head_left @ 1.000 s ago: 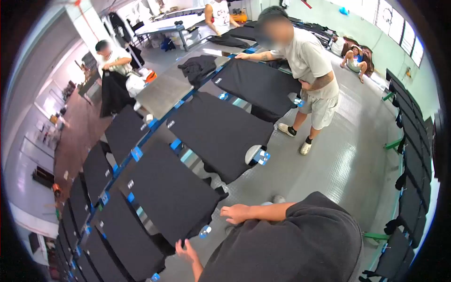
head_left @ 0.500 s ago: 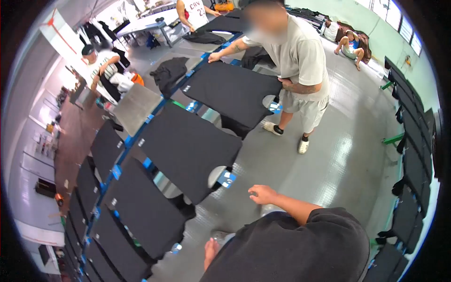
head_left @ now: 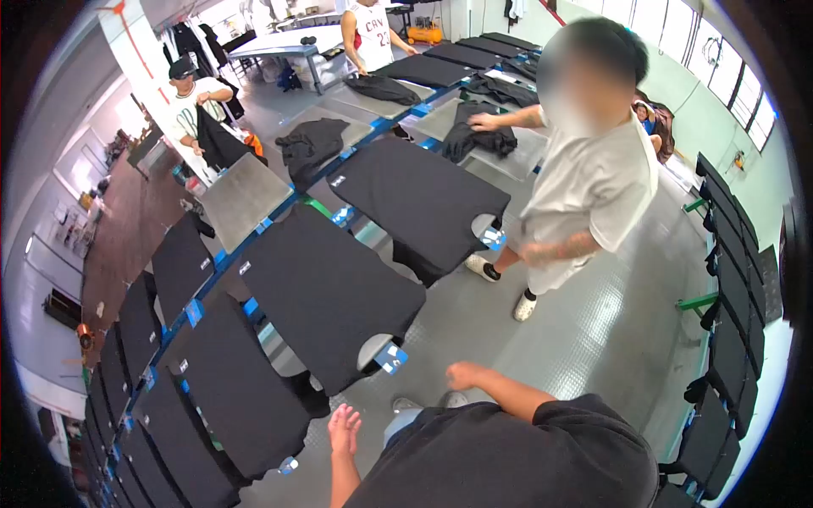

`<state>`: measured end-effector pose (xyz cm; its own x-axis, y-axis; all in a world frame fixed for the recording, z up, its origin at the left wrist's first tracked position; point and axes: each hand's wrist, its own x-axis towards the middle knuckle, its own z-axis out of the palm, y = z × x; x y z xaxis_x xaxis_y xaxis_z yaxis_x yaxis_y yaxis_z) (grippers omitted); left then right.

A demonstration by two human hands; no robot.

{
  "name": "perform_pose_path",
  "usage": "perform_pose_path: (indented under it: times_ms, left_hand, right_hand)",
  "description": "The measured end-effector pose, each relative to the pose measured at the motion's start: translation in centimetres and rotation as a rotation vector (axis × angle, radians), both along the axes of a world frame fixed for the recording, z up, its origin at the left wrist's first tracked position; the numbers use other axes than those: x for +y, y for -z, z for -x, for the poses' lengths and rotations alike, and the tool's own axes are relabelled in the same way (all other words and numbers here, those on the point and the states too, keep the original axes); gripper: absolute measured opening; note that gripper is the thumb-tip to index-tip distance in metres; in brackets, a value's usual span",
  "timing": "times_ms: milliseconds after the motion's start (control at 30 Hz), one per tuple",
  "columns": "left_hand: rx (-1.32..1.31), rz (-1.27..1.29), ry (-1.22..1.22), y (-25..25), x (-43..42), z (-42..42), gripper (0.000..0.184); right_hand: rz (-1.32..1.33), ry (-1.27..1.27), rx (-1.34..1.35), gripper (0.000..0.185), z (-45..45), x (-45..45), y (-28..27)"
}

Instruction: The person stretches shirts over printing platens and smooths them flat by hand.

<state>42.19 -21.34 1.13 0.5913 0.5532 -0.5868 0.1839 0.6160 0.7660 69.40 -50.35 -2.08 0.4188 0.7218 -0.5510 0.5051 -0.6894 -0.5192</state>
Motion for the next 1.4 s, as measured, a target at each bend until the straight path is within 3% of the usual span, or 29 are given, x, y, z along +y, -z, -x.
perform_pose_path:
  times_ms: [133,200,300,367,400,433,467,500,533,567,633,700,833,900,967,1067,1167,1233,1400]
  left_hand:
    - [-0.009,0.199,-0.214,0.7,2.9,-3.5,0.058]
    - [-0.040,0.294,-0.230,3.4,4.8,-4.5,0.055]
    - [-0.145,0.462,-0.326,4.4,4.8,-4.3,0.049]
    - [-0.158,0.408,-0.396,6.4,5.2,-3.7,0.046]
    - [-0.173,0.382,-0.432,4.4,4.5,-4.4,0.043]
    - [-0.191,0.380,-0.397,6.2,4.9,-4.0,0.042]
    - [-0.137,0.332,-0.433,7.1,4.9,-3.9,0.041]
    - [-0.190,0.331,-0.452,6.8,4.7,-4.1,0.042]
    - [-0.164,0.326,-0.502,5.7,4.3,-4.7,0.041]
    - [-0.149,0.293,-0.553,4.5,4.1,-5.3,0.041]
    - [-0.093,0.263,-0.626,6.1,4.0,-4.5,0.036]
    - [-0.154,0.180,-0.630,9.7,4.0,-2.2,0.033]
    - [-0.022,0.249,-0.847,4.3,4.2,-5.5,0.033]
    - [-0.015,0.266,-0.897,2.7,4.4,-6.8,0.031]
    - [0.022,0.257,-0.792,5.7,5.4,-4.3,0.027]
    - [0.234,0.079,-0.882,2.8,5.1,-6.6,0.017]
    - [0.265,0.026,-0.900,2.3,4.8,-6.7,0.014]
    - [0.148,0.001,-0.864,2.2,4.4,-6.0,0.013]
    - [0.219,-0.155,-0.727,3.3,4.8,-5.0,0.026]
  right_hand:
    - [0.229,-0.093,0.010,0.044,-0.9,-0.5,-1.3]
    - [0.095,0.071,0.025,0.047,-3.1,-1.2,-1.1]
    - [0.157,0.266,-0.080,0.048,-6.9,-0.6,-4.8]
    - [0.139,0.382,-0.155,0.043,-10.2,0.2,-4.1]
    - [0.098,0.395,-0.205,0.039,-11.6,0.4,-2.5]
    - [0.050,0.482,-0.131,0.033,-12.7,1.9,-3.8]
    - [-0.154,0.629,-0.053,0.037,-13.3,2.8,-3.7]
    - [-0.264,0.606,-0.076,0.044,-14.3,4.3,-4.5]
    - [-0.362,0.756,0.215,0.049,-17.0,3.8,2.7]
    - [-0.305,0.843,0.390,0.050,-17.1,6.2,-0.8]
    - [-0.202,1.097,0.650,0.054,-17.9,9.5,-1.3]
    - [-0.344,1.070,1.068,0.056,-18.9,11.0,-0.6]
    - [-0.337,1.013,1.095,0.050,-20.9,14.3,0.4]
    - [-0.374,0.895,1.144,0.038,-22.3,14.5,2.7]
    - [-0.292,0.920,1.050,0.029,-23.3,13.8,2.1]
    - [-0.308,0.883,0.881,0.029,-23.2,13.1,0.5]
    - [-0.316,0.709,0.795,0.030,-22.8,12.2,-0.7]
    - [-0.269,0.610,0.640,0.031,-22.8,11.4,-0.4]
    - [-0.294,0.597,0.329,0.039,-21.6,11.3,-1.4]
